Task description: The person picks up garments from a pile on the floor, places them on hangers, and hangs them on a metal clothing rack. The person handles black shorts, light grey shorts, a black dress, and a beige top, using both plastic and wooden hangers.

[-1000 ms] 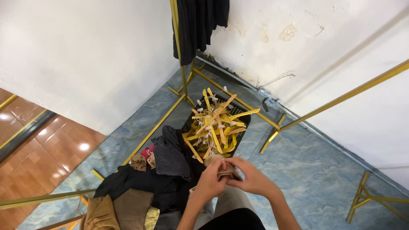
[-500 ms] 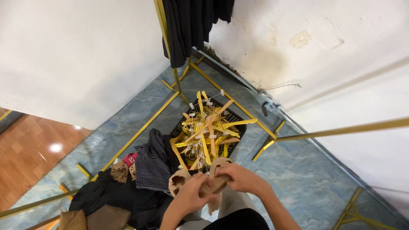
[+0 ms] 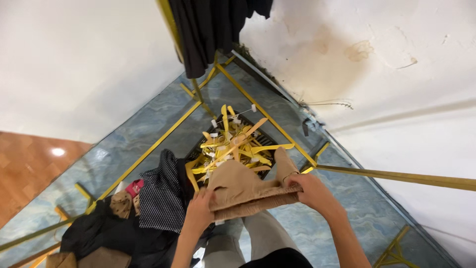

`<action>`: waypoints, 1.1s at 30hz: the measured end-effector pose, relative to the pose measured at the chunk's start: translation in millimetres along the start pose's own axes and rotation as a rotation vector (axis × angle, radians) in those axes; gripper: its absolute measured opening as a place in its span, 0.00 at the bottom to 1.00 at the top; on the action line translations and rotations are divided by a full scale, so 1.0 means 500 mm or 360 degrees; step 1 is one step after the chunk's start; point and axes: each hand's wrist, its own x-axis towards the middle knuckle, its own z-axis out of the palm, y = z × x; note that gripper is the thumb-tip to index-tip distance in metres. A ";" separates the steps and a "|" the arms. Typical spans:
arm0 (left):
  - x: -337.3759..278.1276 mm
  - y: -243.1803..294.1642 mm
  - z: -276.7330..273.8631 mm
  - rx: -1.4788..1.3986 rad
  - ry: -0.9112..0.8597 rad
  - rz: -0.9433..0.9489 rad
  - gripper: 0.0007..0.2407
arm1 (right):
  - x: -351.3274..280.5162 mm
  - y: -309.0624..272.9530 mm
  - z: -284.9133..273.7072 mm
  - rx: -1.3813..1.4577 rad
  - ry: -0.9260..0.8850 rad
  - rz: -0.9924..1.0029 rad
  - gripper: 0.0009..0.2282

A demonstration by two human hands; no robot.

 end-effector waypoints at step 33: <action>0.195 -0.008 0.056 -0.0841 0.0081 -0.0094 0.09 | 0.497 0.234 0.391 0.0299 -0.0026 -0.0061 0.14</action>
